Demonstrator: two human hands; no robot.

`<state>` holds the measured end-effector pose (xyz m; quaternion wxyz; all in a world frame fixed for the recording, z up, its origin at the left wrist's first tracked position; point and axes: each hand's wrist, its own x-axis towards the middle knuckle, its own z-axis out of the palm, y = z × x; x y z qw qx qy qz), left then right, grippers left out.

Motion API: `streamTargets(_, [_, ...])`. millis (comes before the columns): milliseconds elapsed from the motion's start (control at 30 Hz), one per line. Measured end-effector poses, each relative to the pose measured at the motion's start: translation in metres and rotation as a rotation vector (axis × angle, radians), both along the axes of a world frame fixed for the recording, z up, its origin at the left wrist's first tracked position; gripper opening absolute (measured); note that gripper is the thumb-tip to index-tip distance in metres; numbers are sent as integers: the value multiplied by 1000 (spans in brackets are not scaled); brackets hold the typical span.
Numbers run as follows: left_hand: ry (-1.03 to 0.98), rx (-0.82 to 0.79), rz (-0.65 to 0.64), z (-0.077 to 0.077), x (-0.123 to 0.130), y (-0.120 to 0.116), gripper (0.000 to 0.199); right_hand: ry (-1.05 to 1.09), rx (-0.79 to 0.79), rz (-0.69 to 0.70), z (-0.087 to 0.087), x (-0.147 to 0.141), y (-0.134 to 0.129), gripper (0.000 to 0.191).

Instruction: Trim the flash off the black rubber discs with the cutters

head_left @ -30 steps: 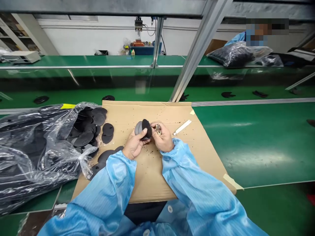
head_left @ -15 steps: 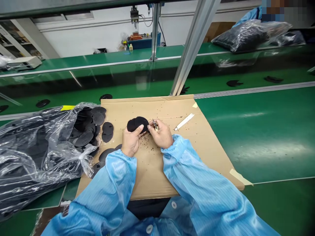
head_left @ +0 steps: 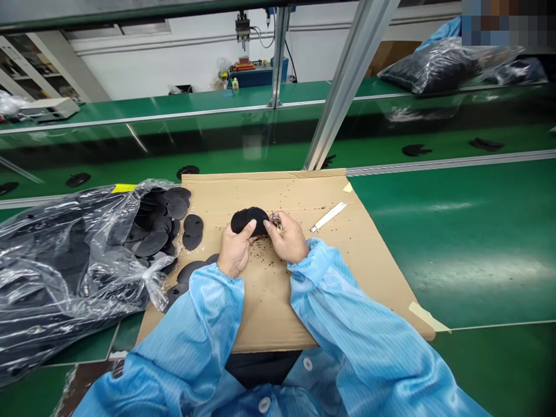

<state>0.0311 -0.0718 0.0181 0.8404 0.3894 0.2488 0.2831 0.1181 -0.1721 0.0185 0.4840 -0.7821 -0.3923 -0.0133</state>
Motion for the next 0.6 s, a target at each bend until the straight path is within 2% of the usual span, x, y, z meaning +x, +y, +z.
streamTargets(100, [-11, 35, 5, -2, 0, 0, 42, 1, -1, -1, 0, 1, 0, 20])
streamTargets(200, [-31, 136, -13, -6, 0, -1, 38, 12, 65, -5, 1, 3, -1, 23])
streamTargets(300, [-8, 254, -76, -9, -2, -3, 33, 1, 175, 16, 4, 3, -3, 25])
streamTargets(400, [44, 343, -132, -10, -3, -3, 28, 29, 206, 65, 6, 2, -4, 25])
streamTargets(600, [48, 371, -118, -13, -4, -3, 30, 90, 201, 102, 6, -4, -4, 28])
